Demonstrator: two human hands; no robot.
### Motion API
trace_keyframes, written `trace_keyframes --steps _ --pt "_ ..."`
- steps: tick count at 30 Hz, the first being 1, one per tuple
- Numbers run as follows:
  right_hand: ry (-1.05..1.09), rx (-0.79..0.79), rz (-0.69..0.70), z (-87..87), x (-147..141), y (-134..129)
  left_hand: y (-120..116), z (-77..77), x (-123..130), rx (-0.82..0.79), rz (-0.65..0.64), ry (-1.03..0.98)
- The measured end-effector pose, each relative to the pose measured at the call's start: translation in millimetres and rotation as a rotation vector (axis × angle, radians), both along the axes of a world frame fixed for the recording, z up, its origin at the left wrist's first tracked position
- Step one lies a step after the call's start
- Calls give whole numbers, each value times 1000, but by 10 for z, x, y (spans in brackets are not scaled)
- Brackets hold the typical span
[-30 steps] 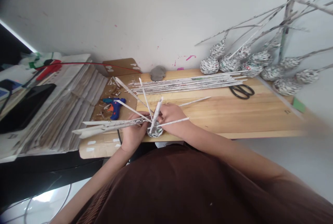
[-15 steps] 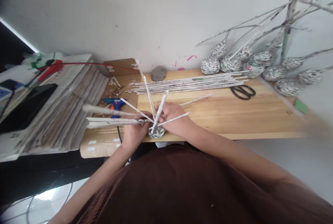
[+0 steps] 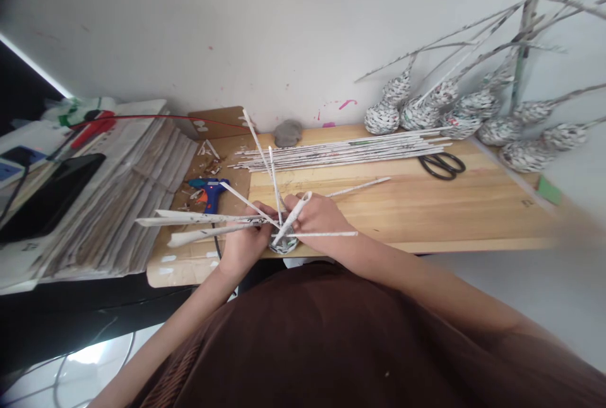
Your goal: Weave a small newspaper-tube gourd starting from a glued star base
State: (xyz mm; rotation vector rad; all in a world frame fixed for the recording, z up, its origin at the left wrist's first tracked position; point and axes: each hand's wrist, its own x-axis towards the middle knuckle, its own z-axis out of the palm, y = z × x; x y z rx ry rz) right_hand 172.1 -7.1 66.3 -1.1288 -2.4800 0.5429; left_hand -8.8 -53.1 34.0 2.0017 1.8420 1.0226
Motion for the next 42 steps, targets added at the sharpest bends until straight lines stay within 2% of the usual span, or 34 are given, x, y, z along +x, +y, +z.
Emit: trace_keyframes --steps 3,12,19,22,29,34,39,42 --pt "13 28 8 4 35 -7 -14 9 2 10 -7 2" --pt "114 -18 105 -17 49 -13 -14 -22 14 51 14 -5" --pt "109 166 257 6 96 -38 7 -40 9 66 -45 16" --pt "111 194 314 -11 128 -33 7 -44 12 45 -43 -28" --pt "79 295 317 -190 197 43 5 -73 -15 34 -147 -140" --pt "77 289 313 -191 226 51 10 -64 -14 24 -163 -155" --pt "151 250 306 -287 236 88 24 -105 -28 -19 -107 -206" --pt "257 227 239 -343 251 131 37 -131 -49 -54 -70 -289"
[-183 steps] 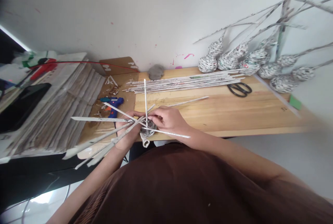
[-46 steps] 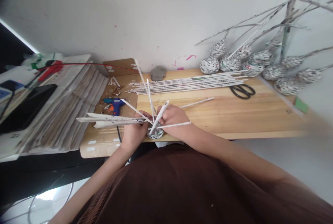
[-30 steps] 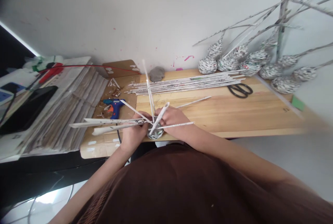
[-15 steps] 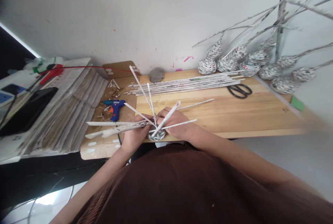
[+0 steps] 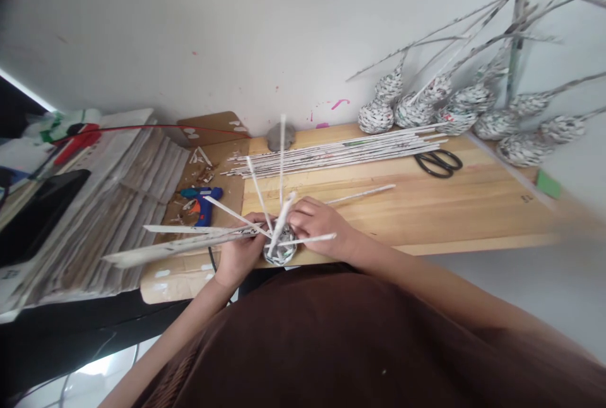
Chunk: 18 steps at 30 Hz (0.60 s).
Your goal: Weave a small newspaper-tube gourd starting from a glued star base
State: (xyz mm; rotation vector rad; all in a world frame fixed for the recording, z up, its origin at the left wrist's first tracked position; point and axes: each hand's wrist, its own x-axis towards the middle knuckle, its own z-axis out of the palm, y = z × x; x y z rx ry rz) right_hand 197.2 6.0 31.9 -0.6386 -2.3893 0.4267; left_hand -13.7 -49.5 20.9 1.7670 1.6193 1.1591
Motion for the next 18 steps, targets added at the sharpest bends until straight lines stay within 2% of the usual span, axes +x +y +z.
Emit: trace_keyframes --steps 3,6,14,18 --pt "5 10 -115 30 3 21 19 -13 -19 -33 32 -118" --pt "-84 23 -186 117 -34 -2 41 -2 -25 -70 31 -203" --pt "-240 -31 -139 350 -212 -65 73 -61 -82 -160 65 -391" --pt "-237 -49 -114 469 -254 -82 74 -94 -112 -154 52 -486"
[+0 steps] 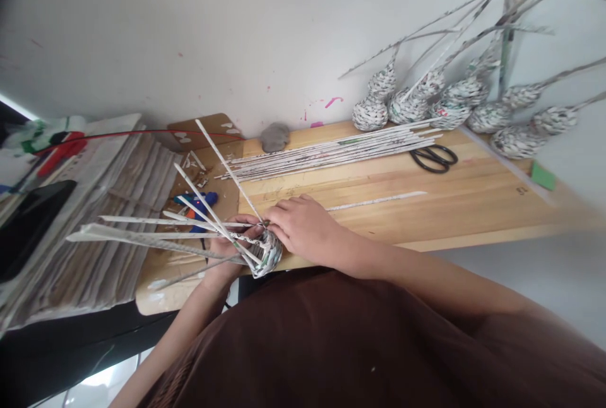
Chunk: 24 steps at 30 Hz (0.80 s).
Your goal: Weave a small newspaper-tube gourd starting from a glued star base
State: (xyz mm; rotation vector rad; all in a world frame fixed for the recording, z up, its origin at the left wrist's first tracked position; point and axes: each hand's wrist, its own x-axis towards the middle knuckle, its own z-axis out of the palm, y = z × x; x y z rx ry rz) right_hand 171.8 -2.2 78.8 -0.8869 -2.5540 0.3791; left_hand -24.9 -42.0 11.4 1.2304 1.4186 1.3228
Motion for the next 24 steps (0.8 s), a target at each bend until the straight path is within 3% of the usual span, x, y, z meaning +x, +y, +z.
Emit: trace_keyframes --steps 7,13,24 --pt "105 -27 145 96 -1 -40 29 32 -34 12 -96 -22" --pt "-1 -43 187 97 -31 -13 42 47 -47 22 -172 -140" --pt "-36 259 219 34 -113 -30 3 -15 -81 15 -235 -136"
